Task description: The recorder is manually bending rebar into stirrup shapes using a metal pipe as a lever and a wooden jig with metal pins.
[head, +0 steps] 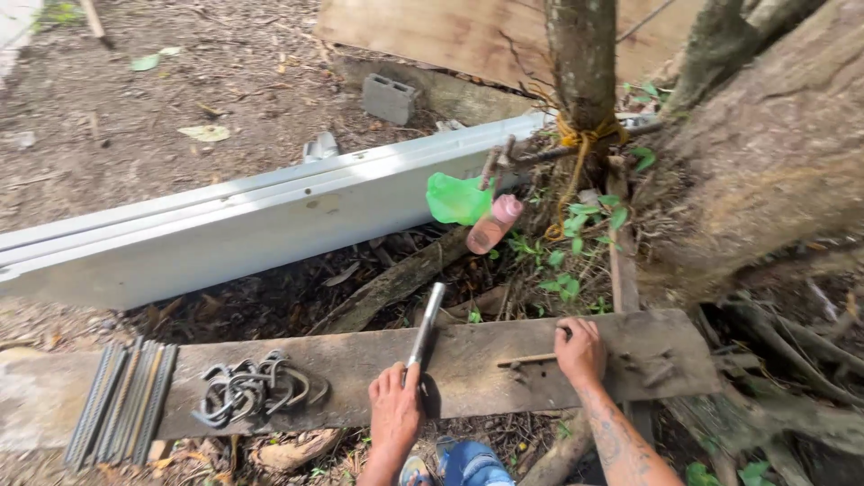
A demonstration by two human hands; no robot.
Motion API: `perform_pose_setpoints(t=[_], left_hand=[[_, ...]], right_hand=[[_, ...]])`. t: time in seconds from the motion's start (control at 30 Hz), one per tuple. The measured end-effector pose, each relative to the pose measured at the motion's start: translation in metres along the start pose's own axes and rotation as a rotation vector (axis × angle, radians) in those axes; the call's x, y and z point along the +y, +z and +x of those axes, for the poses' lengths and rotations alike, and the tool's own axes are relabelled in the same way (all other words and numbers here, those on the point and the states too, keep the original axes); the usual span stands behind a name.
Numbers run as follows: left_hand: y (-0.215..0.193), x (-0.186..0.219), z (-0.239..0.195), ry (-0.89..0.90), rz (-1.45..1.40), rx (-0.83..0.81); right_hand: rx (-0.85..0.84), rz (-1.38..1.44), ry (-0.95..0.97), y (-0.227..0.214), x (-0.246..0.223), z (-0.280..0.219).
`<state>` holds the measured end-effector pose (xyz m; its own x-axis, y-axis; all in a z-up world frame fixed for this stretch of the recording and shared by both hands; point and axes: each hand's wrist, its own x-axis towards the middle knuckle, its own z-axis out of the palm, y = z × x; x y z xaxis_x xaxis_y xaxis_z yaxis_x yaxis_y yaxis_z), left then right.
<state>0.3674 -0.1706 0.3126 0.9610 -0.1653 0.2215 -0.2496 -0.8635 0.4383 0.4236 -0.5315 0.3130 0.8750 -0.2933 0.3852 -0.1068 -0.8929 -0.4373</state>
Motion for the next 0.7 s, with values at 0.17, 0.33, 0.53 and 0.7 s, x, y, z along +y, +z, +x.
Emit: perform_pose_setpoints(t=[0.17,0.33,0.53,0.7], left_hand=[[0.004,-0.007,-0.001,-0.026,-0.026,0.001],[-0.002,-0.007,0.000,-0.025,-0.028,0.016],[-0.002,-0.007,0.004,-0.067,0.016,0.022],[0.001,-0.011,0.003,-0.076,0.004,0.011]], right_hand=[[-0.002,-0.003,-0.079,0.019,0.022,-0.005],[-0.075,-0.109,0.024,0.027,0.037,-0.003],[-0.115,-0.159,0.069,0.033,0.051,-0.005],[-0.109,-0.162,0.058,0.040,0.059,-0.004]])
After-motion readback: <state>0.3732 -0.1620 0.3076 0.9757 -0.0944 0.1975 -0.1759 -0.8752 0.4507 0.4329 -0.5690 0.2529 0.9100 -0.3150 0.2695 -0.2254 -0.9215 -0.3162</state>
